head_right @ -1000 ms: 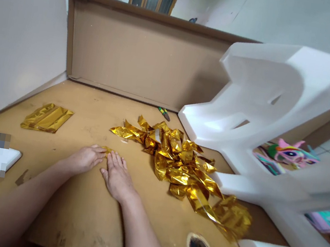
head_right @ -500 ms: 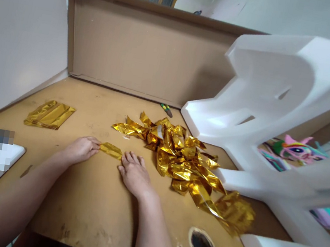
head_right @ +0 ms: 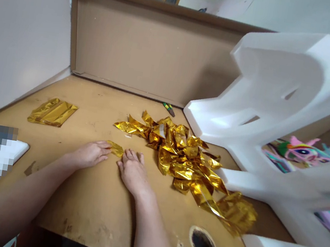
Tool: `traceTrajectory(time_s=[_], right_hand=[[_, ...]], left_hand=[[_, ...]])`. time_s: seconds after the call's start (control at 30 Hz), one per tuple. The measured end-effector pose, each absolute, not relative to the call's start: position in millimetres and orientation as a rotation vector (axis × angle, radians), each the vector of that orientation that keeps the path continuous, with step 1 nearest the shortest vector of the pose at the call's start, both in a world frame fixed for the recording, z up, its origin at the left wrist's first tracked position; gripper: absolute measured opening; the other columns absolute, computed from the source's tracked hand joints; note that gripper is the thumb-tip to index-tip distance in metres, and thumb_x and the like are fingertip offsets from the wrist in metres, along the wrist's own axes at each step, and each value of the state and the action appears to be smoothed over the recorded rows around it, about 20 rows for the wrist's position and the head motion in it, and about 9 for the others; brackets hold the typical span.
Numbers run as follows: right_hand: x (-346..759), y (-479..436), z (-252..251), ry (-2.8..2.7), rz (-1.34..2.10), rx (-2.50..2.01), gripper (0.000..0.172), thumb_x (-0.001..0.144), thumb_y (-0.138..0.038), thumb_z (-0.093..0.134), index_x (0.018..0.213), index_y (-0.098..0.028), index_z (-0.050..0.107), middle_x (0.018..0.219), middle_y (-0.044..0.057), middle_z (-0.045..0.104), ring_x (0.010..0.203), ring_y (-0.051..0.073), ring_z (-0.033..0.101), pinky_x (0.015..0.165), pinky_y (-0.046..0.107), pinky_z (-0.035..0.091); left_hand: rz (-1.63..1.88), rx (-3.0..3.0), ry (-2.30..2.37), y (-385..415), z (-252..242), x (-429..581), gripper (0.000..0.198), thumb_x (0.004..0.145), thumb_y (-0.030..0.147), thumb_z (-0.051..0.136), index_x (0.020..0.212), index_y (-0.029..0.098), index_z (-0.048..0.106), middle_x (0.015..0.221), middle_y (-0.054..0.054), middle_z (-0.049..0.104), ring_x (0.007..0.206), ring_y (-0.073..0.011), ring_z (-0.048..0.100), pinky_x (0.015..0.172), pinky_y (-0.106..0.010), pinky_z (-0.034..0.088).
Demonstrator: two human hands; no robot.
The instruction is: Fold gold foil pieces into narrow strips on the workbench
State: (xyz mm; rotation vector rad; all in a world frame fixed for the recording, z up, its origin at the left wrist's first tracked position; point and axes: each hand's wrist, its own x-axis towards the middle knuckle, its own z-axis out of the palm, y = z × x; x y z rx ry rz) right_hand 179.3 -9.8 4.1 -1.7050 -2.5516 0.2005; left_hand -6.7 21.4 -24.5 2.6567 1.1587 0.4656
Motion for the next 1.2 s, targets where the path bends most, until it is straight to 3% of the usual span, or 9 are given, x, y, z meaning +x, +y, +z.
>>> traceTrajectory(time_s=[0.23,0.47,0.73,1.2], right_hand=[[159,-14,-8,-2.644,0.301,-1.560,0.055,0.091,-0.039,0.031,0.136,-0.009,0.036,0.143,0.017,0.033,0.134,0.024,0.026,0.108,0.046,0.022],[175,-13,-1,-2.619,0.278,-1.678,0.050,0.091,-0.036,0.031,0.132,-0.010,0.043,0.139,0.017,0.040,0.131,0.025,0.032,0.107,0.048,0.022],[173,-11,2,-2.649,0.246,-1.730,0.047,0.091,-0.033,0.031,0.132,-0.014,0.045,0.139,0.014,0.041,0.131,0.025,0.033,0.107,0.047,0.022],[172,-13,10,-2.623,0.266,-1.744,0.044,0.091,-0.029,0.030,0.127,-0.013,0.049,0.137,0.015,0.044,0.130,0.024,0.034,0.107,0.049,0.019]], left_hand=[[0.460,2.636,1.192,21,-23,-5,0.027,0.085,0.018,0.044,0.105,0.015,0.062,0.111,-0.009,0.062,0.106,-0.0198,0.055,0.095,-0.033,0.042],[0.463,2.621,1.256,21,-26,-3,0.023,0.084,0.019,0.045,0.096,0.017,0.065,0.106,-0.010,0.064,0.103,-0.0218,0.056,0.093,-0.035,0.043],[0.457,2.752,1.148,12,-28,10,0.034,0.086,0.026,0.047,0.118,0.015,0.054,0.124,-0.011,0.056,0.118,-0.0225,0.047,0.101,-0.036,0.035],[0.353,2.550,1.295,32,-21,-30,0.020,0.081,0.021,0.051,0.091,0.016,0.068,0.104,-0.010,0.067,0.103,-0.0209,0.059,0.094,-0.030,0.043]])
